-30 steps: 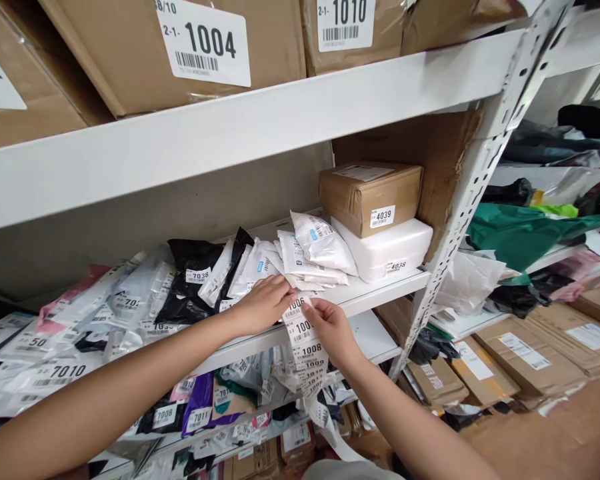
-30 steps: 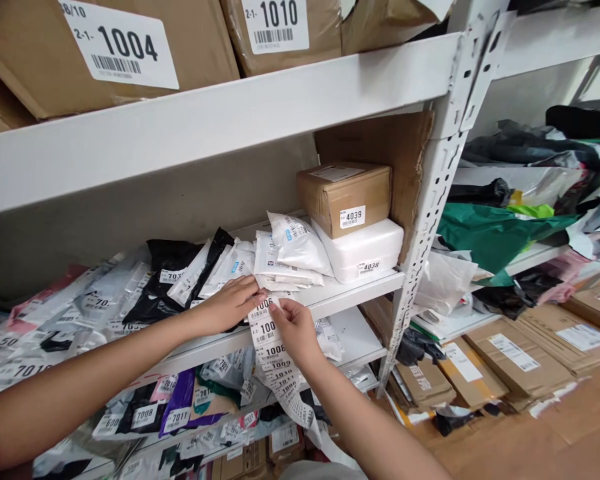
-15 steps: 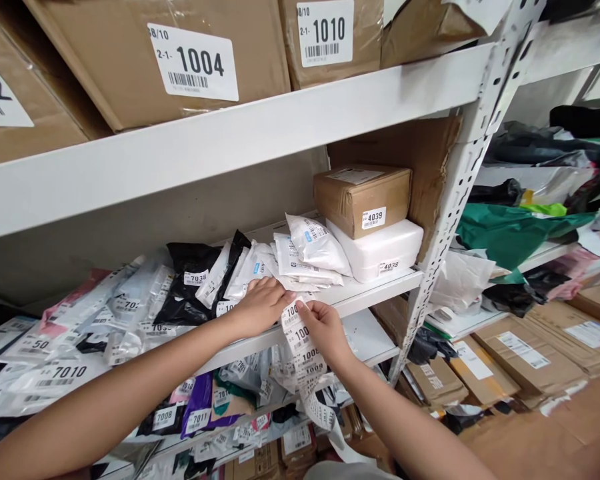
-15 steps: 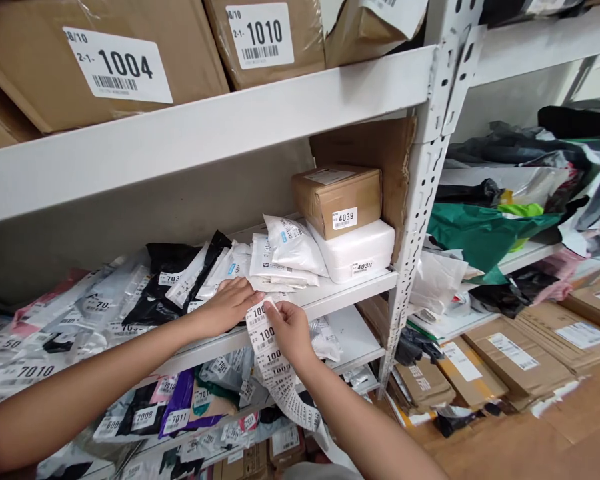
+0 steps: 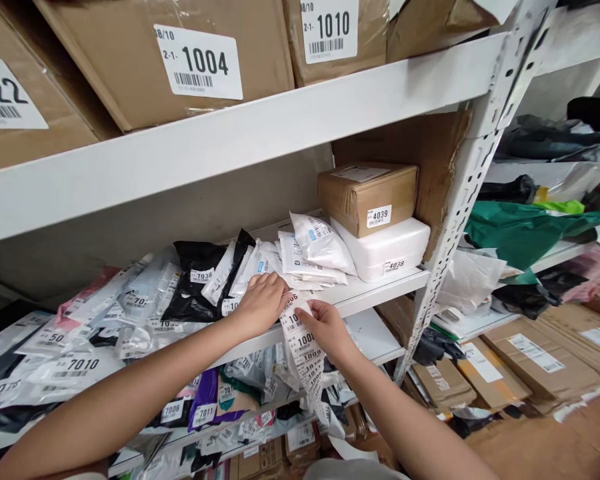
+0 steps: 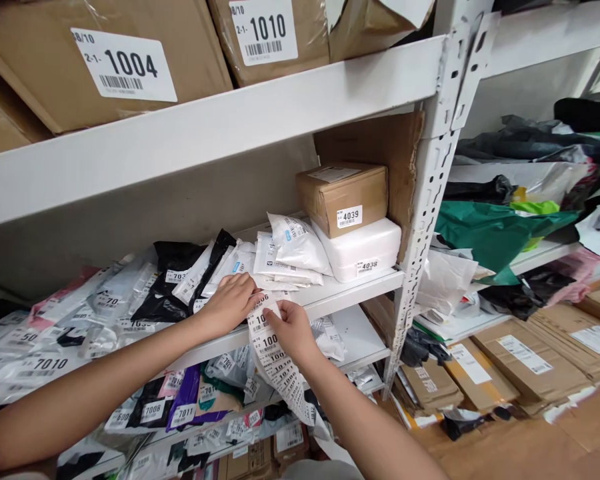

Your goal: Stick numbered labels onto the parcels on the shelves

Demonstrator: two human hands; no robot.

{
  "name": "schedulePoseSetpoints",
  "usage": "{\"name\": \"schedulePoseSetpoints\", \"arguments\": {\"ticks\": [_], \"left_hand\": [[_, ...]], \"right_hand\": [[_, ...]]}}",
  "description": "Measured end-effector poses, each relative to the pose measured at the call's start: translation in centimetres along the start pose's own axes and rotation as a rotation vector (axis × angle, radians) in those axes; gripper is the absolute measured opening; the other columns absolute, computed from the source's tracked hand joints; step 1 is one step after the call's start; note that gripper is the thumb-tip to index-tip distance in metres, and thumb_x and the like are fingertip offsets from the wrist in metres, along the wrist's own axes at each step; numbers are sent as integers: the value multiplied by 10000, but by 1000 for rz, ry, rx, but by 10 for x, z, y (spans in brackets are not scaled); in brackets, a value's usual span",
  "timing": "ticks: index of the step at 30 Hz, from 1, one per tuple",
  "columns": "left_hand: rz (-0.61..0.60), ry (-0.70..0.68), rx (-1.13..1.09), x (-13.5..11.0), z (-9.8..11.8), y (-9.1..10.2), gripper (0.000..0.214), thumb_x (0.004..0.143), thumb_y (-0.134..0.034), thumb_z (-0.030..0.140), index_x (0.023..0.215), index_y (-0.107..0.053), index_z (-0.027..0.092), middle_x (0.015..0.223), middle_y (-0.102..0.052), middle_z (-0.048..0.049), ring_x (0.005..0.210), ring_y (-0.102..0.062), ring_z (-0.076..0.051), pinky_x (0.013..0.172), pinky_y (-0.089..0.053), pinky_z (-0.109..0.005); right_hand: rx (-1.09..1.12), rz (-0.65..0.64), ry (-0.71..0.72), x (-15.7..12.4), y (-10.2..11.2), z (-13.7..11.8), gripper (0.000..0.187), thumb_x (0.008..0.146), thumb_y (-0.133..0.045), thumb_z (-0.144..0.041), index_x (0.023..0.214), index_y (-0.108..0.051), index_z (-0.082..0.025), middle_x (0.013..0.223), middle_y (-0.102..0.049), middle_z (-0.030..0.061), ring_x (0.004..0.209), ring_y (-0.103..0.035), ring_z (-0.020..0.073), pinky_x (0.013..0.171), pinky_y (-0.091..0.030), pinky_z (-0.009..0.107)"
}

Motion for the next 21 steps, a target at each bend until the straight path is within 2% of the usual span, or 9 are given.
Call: {"name": "schedulePoseSetpoints", "arguments": {"ticks": [4,6,8,10,12,14,17,21], "left_hand": [[-6,-31,130,1,3,-2,343,957,-374,365,897,-613,127,927,-579,-131,972,-523,-300,888,-373,-438],[22,2,130,-1,1,1,307,939,-429,382,903,-603,132,934,-572,-123,960,-531,-295,875,-393,-435],[135,76,105,-4,-3,12,325,890,-528,422,1012,-569,124,1015,-556,-132,985,-530,-296,864,-417,-425],[270,101,80,-8,-6,25,442,842,-611,421,1151,-509,122,1123,-533,-155,1054,-514,-306,876,-428,-421],[312,-2,75,-10,-4,32,373,868,-593,337,1185,-509,160,1158,-555,-141,1105,-506,-297,904,-421,-420],[269,-156,81,-10,-1,30,200,922,-498,247,1099,-580,201,1070,-629,-94,1055,-549,-264,904,-416,-418],[237,-263,58,-10,-7,25,213,952,-429,227,975,-641,214,954,-686,-63,971,-597,-231,879,-429,-409],[118,-384,-110,-8,-12,19,234,950,-424,221,1021,-647,210,1143,-674,-73,1107,-585,-207,955,-441,-375]], "right_hand": [[71,81,-58,-15,8,12,538,701,-685,-580,535,-324,-217,472,-290,-80,454,-221,66,444,-187,229],[63,59,-42,-25,13,15,565,715,-688,-558,519,-280,-220,473,-267,-80,456,-218,67,447,-197,235],[10,33,49,-34,22,9,522,716,-718,-498,517,-333,-207,516,-357,-59,493,-318,82,484,-280,238],[-11,16,109,-40,33,-2,406,707,-755,-430,585,-446,-195,608,-495,-29,571,-442,110,555,-365,245],[24,-28,113,-39,39,-14,293,695,-778,-384,744,-559,-197,713,-602,-4,639,-526,136,607,-416,259],[52,-91,127,-31,37,-27,275,710,-768,-376,857,-618,-197,772,-651,16,680,-572,152,641,-446,274],[55,-183,171,-14,23,-43,255,755,-714,-413,875,-665,-193,807,-675,32,735,-601,170,683,-467,292],[65,-237,137,9,5,-41,300,746,-700,-463,873,-676,-191,740,-665,13,666,-593,155,633,-455,274]]}}
Point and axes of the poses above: each hand's wrist, its own x-axis towards the middle knuckle, its own y-axis out of the back of the hand, z = x × y, the point moved 7 cm from there along x, towards the middle knuckle
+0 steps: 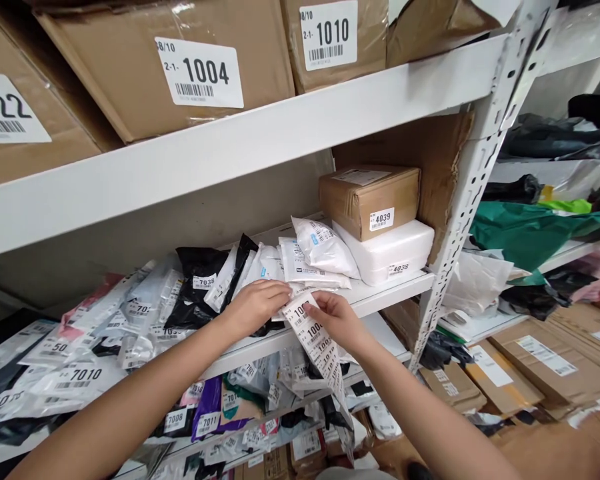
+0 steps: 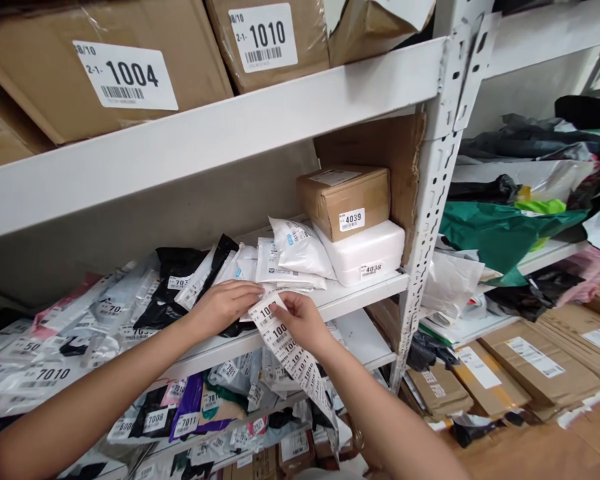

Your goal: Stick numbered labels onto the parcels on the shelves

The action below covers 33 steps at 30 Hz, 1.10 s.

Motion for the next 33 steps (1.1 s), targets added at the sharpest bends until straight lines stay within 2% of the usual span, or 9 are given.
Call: {"name": "schedulePoseSetpoints", "arguments": {"ticks": [2,5,10,12,15,21,26,30,33], "left_hand": [[-90,-4,-125,2,-2,2,236,932,-438,207,1048,-643,215,1220,-646,-65,1147,-572,-195,986,-436,-353],[-226,32,-290,7,-6,9,256,898,-442,178,1048,-643,232,1168,-663,-34,1075,-602,-182,948,-443,-312],[-170,277,-290,16,-24,12,304,961,-348,359,892,-595,196,844,-638,-22,793,-600,-183,715,-443,-287],[-158,291,-216,20,-25,6,294,937,-405,420,856,-569,190,867,-603,-38,808,-582,-196,714,-435,-297],[-195,301,-123,22,-24,-4,276,945,-381,391,905,-562,188,943,-587,-62,838,-574,-204,734,-436,-309],[-212,339,169,21,-26,-20,319,951,-359,314,1030,-580,98,1000,-596,-161,880,-589,-273,771,-448,-381],[-210,351,245,25,-28,-28,300,928,-403,239,1066,-607,67,1001,-601,-203,873,-588,-277,694,-463,-372],[-231,301,291,29,-23,-28,310,931,-385,219,967,-647,58,938,-621,-219,939,-571,-319,673,-466,-394],[-229,315,340,29,-18,-26,334,940,-373,244,936,-645,52,942,-626,-225,956,-575,-337,696,-472,-411]], "right_hand": [[-18,26,-8,10,0,5,313,743,-692,-479,863,-679,-190,733,-662,10,650,-588,152,623,-451,270],[-71,65,-35,23,3,14,330,737,-673,-494,838,-681,-180,745,-662,26,652,-578,162,623,-451,282],[-336,195,8,36,6,21,345,768,-613,-509,681,-644,-177,603,-569,8,551,-452,133,503,-331,244],[-423,267,28,36,6,20,395,775,-599,-529,583,-569,-185,526,-481,-18,507,-364,111,473,-264,243],[-466,339,16,32,4,16,460,758,-603,-560,511,-465,-197,481,-397,-39,486,-291,96,463,-217,252],[-315,261,-188,30,0,26,379,689,-657,-496,532,-478,-202,461,-365,-63,450,-273,81,447,-193,248],[-223,369,-292,30,7,33,443,657,-704,-478,499,-382,-219,405,-328,-89,409,-237,61,432,-160,243],[-22,285,-332,21,-1,33,416,565,-786,-476,544,-476,-198,447,-458,-62,420,-352,78,438,-239,236],[-5,284,-325,1,1,33,412,537,-818,-465,589,-514,-192,484,-510,-46,441,-408,96,442,-278,240]]}}
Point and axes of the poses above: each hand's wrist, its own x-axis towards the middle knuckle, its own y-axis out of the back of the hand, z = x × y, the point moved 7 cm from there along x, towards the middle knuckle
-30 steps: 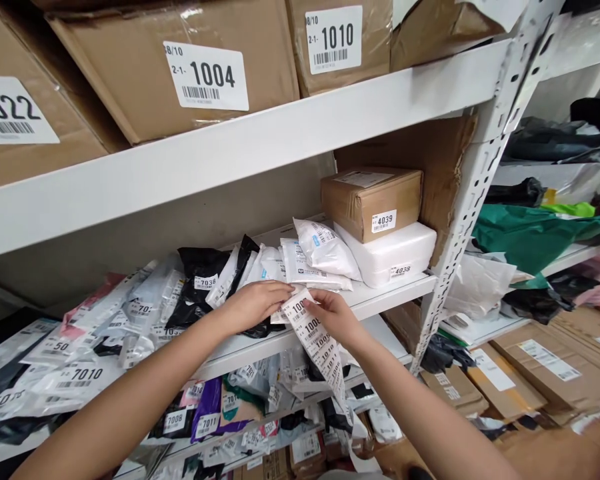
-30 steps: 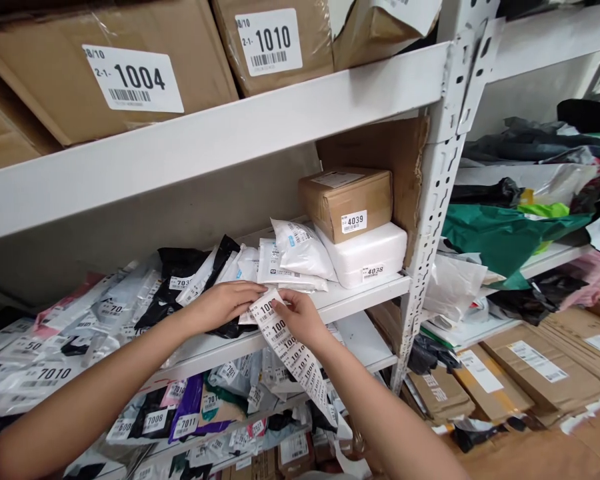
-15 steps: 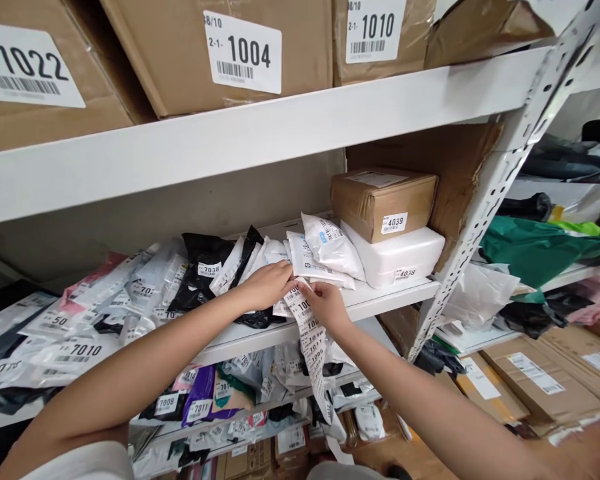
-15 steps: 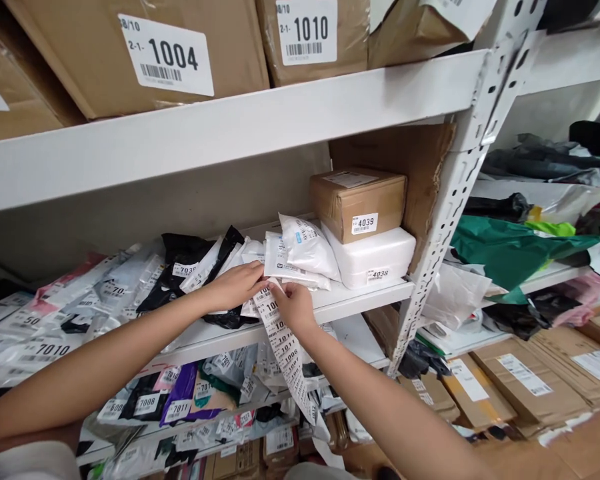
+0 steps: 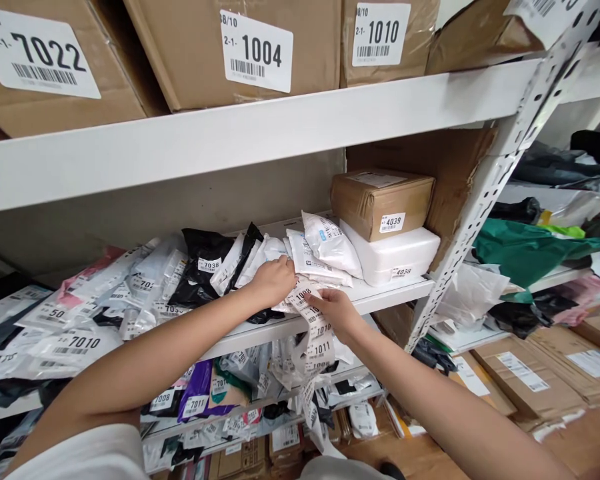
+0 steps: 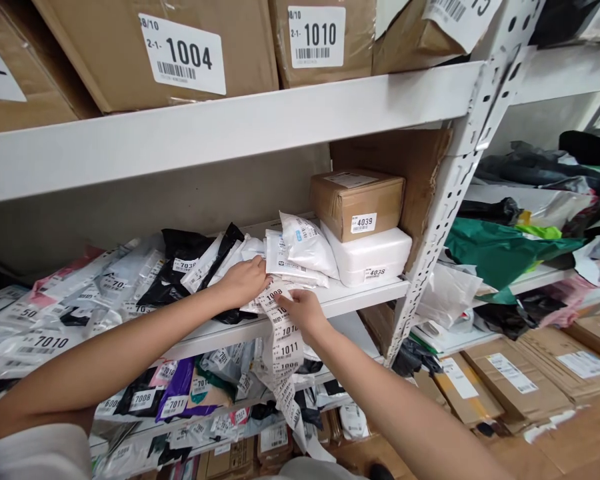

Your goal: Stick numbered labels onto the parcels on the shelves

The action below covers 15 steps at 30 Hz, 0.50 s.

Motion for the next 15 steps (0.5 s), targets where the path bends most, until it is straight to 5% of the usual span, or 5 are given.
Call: {"name": "schedulePoseSetpoints", "arguments": {"ticks": [6,9,12,15], "left_hand": [[123,219,-253,-7,-18,15,344,847,-564,330,1108,-525,109,1009,-613,-130,807,-620,-265,656,-483,-360],[237,79,-431,-5,-20,29,343,788,-621,272,1113,-535,202,1075,-588,-67,959,-594,-229,798,-480,-322],[207,-119,-471,4,-11,35,337,753,-642,266,1080,-569,231,1062,-614,-36,1041,-567,-231,907,-435,-334],[140,-70,-423,19,-9,30,394,734,-666,373,1069,-563,194,937,-665,-35,868,-615,-234,766,-456,-329]], "right_hand": [[-125,32,222,-26,29,0,448,648,-779,-484,575,-441,-199,481,-435,-74,441,-349,71,442,-251,221],[-187,-87,311,-24,33,-13,318,730,-722,-475,758,-612,-178,669,-604,-12,574,-500,116,545,-376,236],[-274,-165,360,-17,31,-23,280,796,-660,-455,855,-633,-182,774,-634,19,681,-547,147,625,-422,258],[-428,-124,513,-16,29,-33,226,815,-648,-417,822,-616,-193,850,-616,36,781,-552,164,647,-423,250]]}}
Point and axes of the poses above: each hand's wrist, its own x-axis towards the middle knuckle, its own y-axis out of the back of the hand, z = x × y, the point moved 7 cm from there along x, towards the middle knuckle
